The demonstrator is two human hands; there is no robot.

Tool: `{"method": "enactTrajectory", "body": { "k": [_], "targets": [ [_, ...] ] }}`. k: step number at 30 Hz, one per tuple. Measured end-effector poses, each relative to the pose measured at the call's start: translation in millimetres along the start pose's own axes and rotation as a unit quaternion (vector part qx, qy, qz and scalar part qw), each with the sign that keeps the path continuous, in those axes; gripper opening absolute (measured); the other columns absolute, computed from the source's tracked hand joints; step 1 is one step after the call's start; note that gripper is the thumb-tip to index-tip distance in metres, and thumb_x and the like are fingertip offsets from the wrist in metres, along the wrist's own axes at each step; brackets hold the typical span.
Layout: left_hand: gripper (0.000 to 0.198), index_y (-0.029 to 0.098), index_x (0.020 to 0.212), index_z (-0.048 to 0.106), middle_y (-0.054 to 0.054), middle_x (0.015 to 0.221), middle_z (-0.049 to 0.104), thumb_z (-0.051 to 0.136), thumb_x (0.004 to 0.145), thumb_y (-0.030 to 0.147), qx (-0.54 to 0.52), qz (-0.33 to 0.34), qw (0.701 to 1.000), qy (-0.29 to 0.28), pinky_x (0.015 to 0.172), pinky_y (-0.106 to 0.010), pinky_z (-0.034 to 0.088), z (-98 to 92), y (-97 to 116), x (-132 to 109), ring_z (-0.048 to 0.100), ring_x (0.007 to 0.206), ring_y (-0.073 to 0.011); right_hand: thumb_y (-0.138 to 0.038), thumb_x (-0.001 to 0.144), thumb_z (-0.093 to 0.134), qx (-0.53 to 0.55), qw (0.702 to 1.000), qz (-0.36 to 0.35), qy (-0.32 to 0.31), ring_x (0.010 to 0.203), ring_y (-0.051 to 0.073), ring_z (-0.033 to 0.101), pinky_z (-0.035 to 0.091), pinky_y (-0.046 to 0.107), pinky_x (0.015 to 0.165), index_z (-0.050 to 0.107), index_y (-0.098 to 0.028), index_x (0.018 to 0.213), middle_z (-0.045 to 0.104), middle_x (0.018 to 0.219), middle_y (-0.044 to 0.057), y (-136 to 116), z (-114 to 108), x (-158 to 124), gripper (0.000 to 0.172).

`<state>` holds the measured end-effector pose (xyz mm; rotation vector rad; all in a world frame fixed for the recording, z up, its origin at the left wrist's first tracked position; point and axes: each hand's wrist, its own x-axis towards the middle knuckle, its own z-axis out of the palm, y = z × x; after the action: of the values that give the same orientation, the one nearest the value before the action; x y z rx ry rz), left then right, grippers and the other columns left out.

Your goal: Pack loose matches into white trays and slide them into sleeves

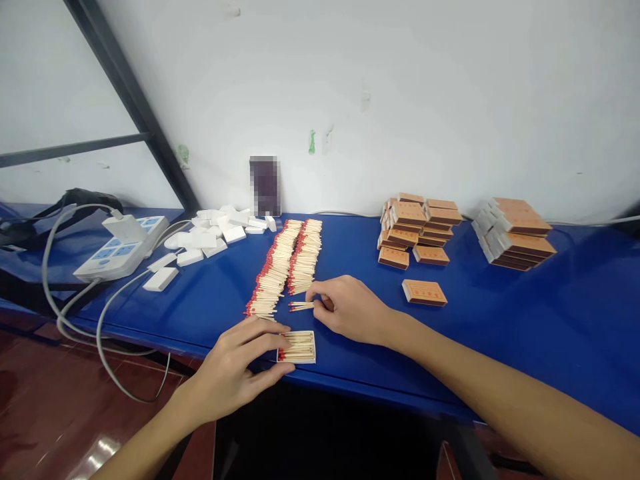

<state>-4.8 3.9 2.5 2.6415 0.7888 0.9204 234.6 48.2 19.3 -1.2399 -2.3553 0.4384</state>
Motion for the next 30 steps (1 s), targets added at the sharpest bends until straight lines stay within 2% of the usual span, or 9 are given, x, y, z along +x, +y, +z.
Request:
{"method": "enactTrajectory", "body": {
  "k": [15,21,26,30],
  "targets": [
    [0.012,0.019,0.102,0.063,-0.009,0.104,0.068,0.063,0.092,0.025,0.002,0.009,1.0,0.016,0.08,-0.035,0.057,2.2,-2.3,-0.3,0.066,0.092,-0.021,-0.011,0.08,0.053,0.003,1.0,-0.015,0.014,0.051,0.009,0.044,0.032,0.022,0.055,0.067,-0.017,0.093,0.051,0.058,-0.005,3.8,1.4,-0.8,0.021],
    [0.015,0.018,0.105,0.064,-0.008,0.105,0.068,0.064,0.092,0.026,0.005,0.011,1.0,0.014,0.084,-0.035,0.057,2.1,-2.2,-0.5,0.066,0.095,-0.0201,-0.012,0.079,0.053,-0.012,1.0,-0.023,0.007,0.05,0.009,0.044,0.033,0.022,0.056,0.067,-0.017,0.094,0.054,0.058,-0.005,3.3,0.7,-2.2,0.021],
    [0.012,0.018,0.1,0.064,-0.007,0.105,0.068,0.065,0.092,0.027,0.007,-0.003,1.0,0.003,0.084,-0.034,0.056,1.5,-0.7,-2.2,0.065,0.095,-0.0199,-0.016,0.081,0.054,-0.02,0.999,-0.024,0.012,0.049,0.009,0.044,0.033,0.022,0.056,0.067,-0.018,0.092,0.052,0.056,-0.005,2.0,2.7,-2.6,0.017],
    [0.019,0.019,0.108,0.062,-0.007,0.106,0.068,0.065,0.091,0.027,0.012,-0.02,1.0,-0.003,0.086,-0.035,0.056,0.5,2.0,-0.4,0.064,0.097,-0.0204,-0.016,0.082,0.052,-0.024,0.999,-0.027,0.01,0.05,0.01,0.045,0.032,0.023,0.056,0.067,-0.018,0.091,0.052,0.056,-0.005,-0.5,1.9,-3.2,0.018]
  ]
}}
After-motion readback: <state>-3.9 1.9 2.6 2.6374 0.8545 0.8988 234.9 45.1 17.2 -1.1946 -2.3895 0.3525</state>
